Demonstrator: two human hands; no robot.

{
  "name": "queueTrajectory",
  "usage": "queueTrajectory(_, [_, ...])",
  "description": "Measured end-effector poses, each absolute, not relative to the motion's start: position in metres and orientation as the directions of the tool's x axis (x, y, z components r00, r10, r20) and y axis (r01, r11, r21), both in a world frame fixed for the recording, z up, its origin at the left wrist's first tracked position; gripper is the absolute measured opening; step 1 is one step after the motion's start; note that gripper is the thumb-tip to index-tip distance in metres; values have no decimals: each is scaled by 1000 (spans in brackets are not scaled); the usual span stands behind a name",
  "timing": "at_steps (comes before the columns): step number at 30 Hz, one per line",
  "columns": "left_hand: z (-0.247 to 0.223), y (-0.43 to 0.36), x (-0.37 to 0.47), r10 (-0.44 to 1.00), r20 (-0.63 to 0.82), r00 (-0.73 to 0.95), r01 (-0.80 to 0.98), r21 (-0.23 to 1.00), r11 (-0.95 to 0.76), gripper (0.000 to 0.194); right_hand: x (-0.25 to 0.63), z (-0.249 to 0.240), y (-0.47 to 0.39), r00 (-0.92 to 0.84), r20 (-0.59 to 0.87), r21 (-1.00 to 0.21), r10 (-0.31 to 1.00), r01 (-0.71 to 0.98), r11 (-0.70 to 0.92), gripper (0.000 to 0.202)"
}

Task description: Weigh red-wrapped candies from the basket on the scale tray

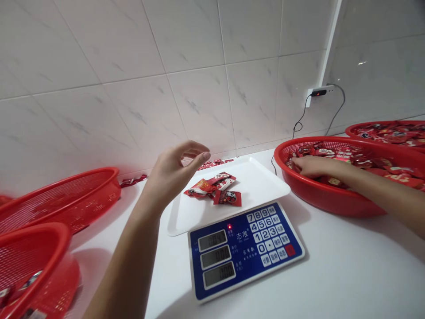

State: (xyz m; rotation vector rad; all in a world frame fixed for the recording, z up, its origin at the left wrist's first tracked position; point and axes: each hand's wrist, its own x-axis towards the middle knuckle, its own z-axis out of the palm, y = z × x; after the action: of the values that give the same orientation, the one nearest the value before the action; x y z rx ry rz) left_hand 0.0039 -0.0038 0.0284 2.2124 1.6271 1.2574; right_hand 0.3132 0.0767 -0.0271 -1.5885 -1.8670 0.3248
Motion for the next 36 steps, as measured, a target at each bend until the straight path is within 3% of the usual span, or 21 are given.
queueTrajectory(4, [29,-7,4,843,530,91,727,543,-419,22,296,-4,66,-19,206,-456,978,883,113,27])
queueTrajectory(6, [29,-7,4,842,532,89,723,547,-422,23,289,10,61,19,274,-428,961,898,104,13])
queueTrajectory(8, [28,-6,6,842,531,93,710,558,-430,24,280,22,59,84,438,-489,895,858,159,23])
queueTrajectory(10, [25,-5,10,859,499,115,668,601,-439,31,265,27,57,135,552,-657,823,678,329,32])
queueTrajectory(12, [22,-3,15,887,431,167,584,681,-441,40,243,24,55,69,528,-817,846,311,485,30])
queueTrajectory(14, [19,-1,18,908,350,230,478,772,-419,42,220,14,53,-93,474,-879,875,-4,476,26])
queueTrajectory(17, [15,4,14,925,276,260,427,826,-367,29,200,-4,53,-249,399,-916,882,-149,372,27])
queueTrajectory(20, [14,9,4,934,284,216,630,690,-356,20,203,-14,59,-384,232,-972,894,-57,228,29])
queueTrajectory(23, [15,13,-4,932,310,186,766,548,-335,18,215,-14,64,-298,107,-991,949,45,126,28])
queueTrajectory(25, [15,14,-5,931,316,183,765,549,-337,18,219,-11,63,-244,79,-990,966,91,103,22])
queueTrajectory(27, [16,13,-4,925,333,185,733,580,-355,19,220,-9,59,-299,80,-978,951,163,133,23])
queueTrajectory(31, [18,9,2,902,389,188,654,636,-411,18,215,-7,50,-384,214,-902,898,275,333,28])
queueTrajectory(36, [19,9,3,897,386,215,592,680,-434,12,215,-6,49,-377,231,-882,897,308,356,27])
